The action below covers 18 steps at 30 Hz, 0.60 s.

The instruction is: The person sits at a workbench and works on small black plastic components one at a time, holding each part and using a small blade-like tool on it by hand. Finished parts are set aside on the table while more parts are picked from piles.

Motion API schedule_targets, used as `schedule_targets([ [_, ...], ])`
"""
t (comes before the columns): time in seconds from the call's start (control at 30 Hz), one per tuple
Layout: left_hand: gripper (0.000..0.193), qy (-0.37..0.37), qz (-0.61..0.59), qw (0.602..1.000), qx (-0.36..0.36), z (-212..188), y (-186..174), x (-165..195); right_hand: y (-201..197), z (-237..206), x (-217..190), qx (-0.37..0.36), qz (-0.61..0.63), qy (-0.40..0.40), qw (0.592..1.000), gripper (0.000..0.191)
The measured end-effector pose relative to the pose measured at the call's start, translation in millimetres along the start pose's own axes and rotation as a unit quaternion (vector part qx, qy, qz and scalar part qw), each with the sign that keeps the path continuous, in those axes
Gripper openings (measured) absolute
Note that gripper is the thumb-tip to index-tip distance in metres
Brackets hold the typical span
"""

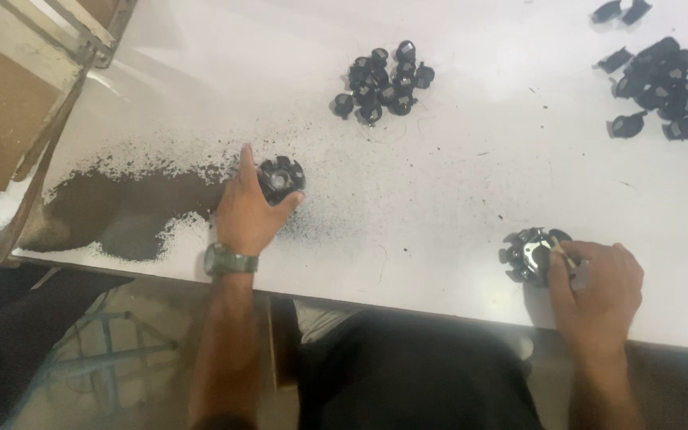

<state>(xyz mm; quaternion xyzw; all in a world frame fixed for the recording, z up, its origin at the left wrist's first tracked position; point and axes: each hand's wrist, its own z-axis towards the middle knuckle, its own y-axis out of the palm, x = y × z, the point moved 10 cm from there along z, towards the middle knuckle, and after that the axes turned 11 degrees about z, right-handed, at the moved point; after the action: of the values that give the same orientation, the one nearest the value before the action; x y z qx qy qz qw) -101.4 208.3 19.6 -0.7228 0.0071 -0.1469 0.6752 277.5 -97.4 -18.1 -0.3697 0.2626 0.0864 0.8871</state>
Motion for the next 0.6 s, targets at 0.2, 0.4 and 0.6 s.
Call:
schedule_targets([
  [0.2, 0.128, 0.183, 0.108, 0.975, 0.07, -79.4, -7.0, 75.3, 1.1, -5.2, 10.1, -0.01, 0.017, 0.015, 1.0, 0.012],
  [0.4, 0.11, 0.386, -0.025, 0.92, -0.068, -105.9, 40.3, 139.1, -4.2, 1.5, 16.3, 0.001, 0.014, 0.035, 0.999, 0.011],
  [0.6, 0.106, 0.383, -0.078, 0.919, -0.054, -133.4, 60.6, 177.5, -12.3, -9.7, -0.9, 0.064, 0.125, -0.033, 0.99, 0.012],
])
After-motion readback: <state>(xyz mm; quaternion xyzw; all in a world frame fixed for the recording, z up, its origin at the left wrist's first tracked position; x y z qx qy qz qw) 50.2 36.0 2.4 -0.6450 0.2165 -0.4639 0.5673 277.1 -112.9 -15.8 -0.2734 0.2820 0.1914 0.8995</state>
